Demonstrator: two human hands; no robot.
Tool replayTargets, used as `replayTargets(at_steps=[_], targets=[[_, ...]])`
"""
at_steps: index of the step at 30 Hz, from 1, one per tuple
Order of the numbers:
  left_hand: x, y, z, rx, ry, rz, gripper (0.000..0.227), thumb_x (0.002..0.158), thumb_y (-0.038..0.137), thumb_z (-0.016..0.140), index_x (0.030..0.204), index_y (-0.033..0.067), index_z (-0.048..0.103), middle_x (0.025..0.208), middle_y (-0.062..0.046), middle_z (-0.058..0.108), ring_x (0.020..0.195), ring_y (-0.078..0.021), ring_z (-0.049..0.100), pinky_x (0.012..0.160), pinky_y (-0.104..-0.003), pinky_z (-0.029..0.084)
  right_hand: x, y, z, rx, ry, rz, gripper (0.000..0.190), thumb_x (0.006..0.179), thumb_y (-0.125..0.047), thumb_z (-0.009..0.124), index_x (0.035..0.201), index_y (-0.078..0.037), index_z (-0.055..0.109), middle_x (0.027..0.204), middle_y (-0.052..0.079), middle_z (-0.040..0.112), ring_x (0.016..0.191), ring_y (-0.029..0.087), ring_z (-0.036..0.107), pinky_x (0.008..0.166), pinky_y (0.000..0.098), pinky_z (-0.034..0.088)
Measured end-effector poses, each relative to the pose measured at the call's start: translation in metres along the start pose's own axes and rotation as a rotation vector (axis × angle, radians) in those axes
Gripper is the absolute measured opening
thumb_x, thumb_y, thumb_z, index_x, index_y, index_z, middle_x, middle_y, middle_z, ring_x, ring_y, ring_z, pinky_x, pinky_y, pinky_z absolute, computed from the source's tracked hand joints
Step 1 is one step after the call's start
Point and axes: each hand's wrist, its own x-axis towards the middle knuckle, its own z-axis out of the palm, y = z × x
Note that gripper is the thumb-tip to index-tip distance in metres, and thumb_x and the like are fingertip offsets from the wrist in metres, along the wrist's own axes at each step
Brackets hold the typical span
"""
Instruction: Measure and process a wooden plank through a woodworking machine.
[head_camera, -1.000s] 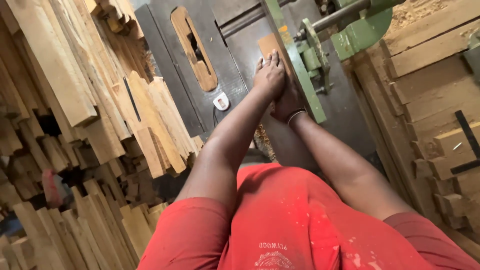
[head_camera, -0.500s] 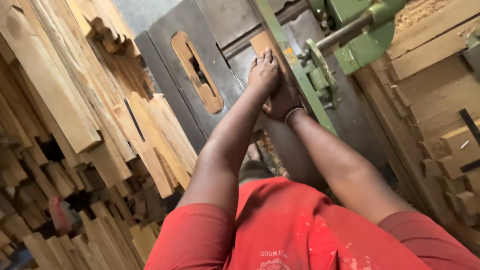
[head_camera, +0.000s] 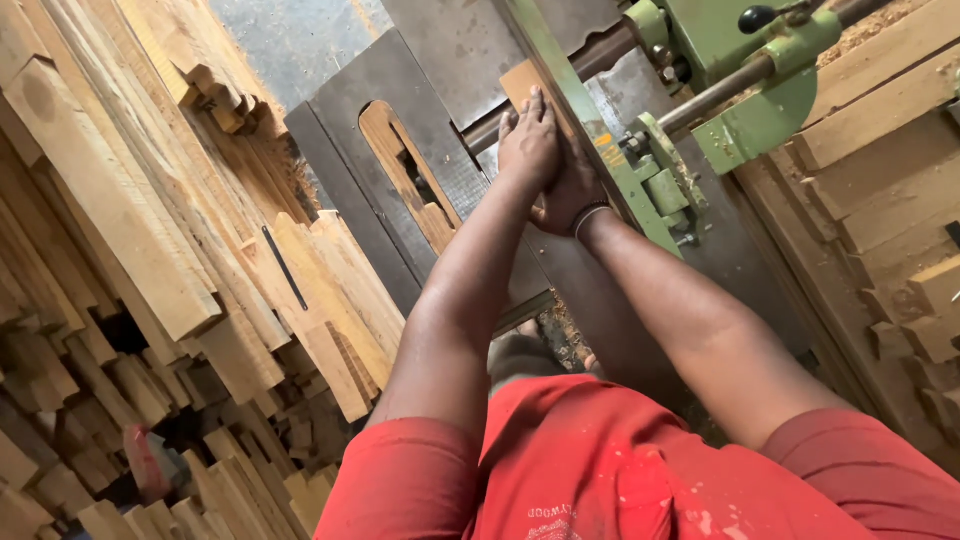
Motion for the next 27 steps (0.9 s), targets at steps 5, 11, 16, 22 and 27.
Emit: replayTargets(at_steps=[5,11,16,22,27], targets=[[0.003,-0.002,-0.029,-0.024,-0.036,-0.021,0.065,0.098,0.027,0.047,0.158,0.0082,0.032,0.170,-0.010,0.015,0.156,-0.0243,0.022,0.125,-0.050,0.015,0.021,0.006,0.010,-0.046,-0.020,-0.002,0.098,0.086,-0.067,0.046,0.162,-0.007,0.028,0.166,0.025,0.025,0.153,0.047,0.009,0.124,0.0560,0.002],[0.024,-0.019,-0.024,-0.012,-0.023,-0.033,0.064,0.099,0.025,0.049,0.159,0.0106,0.032,0.171,-0.009,0.014,0.157,-0.0230,0.022,0.125,-0.055,0.014,0.042,0.004,-0.004,-0.041,-0.095,-0.008,0.096,0.088,-0.066,0.041,0.163,-0.009,0.025,0.169,0.020,0.023,0.156,0.044,0.007,0.127,0.0536,-0.002],[0.035,-0.029,-0.030,-0.010,0.001,-0.029,0.065,0.098,0.024,0.050,0.159,0.0110,0.032,0.171,-0.010,0.015,0.156,-0.0230,0.022,0.126,-0.053,0.013,0.057,0.004,0.006,-0.324,0.034,-0.023,0.103,0.090,-0.071,0.035,0.165,-0.003,0.019,0.171,0.021,0.017,0.158,0.039,0.002,0.125,0.0528,-0.006],[0.050,-0.038,-0.034,0.000,0.014,-0.035,0.061,0.099,0.022,0.045,0.158,0.0128,0.034,0.171,-0.007,0.015,0.157,-0.0202,0.023,0.126,-0.056,0.012,0.078,0.004,-0.007,-0.286,0.041,-0.015,0.105,0.089,-0.073,0.036,0.165,-0.002,0.018,0.171,0.023,0.015,0.157,0.042,0.002,0.124,0.0531,-0.008],[0.057,-0.045,-0.034,0.007,0.016,-0.033,0.059,0.100,0.022,0.041,0.158,0.0118,0.034,0.171,-0.007,0.015,0.156,-0.0204,0.023,0.125,-0.058,0.010,0.085,0.000,-0.002,-0.187,0.050,-0.024,0.100,0.092,-0.066,0.038,0.165,-0.002,0.019,0.172,0.023,0.016,0.158,0.042,0.003,0.126,0.0538,-0.005]])
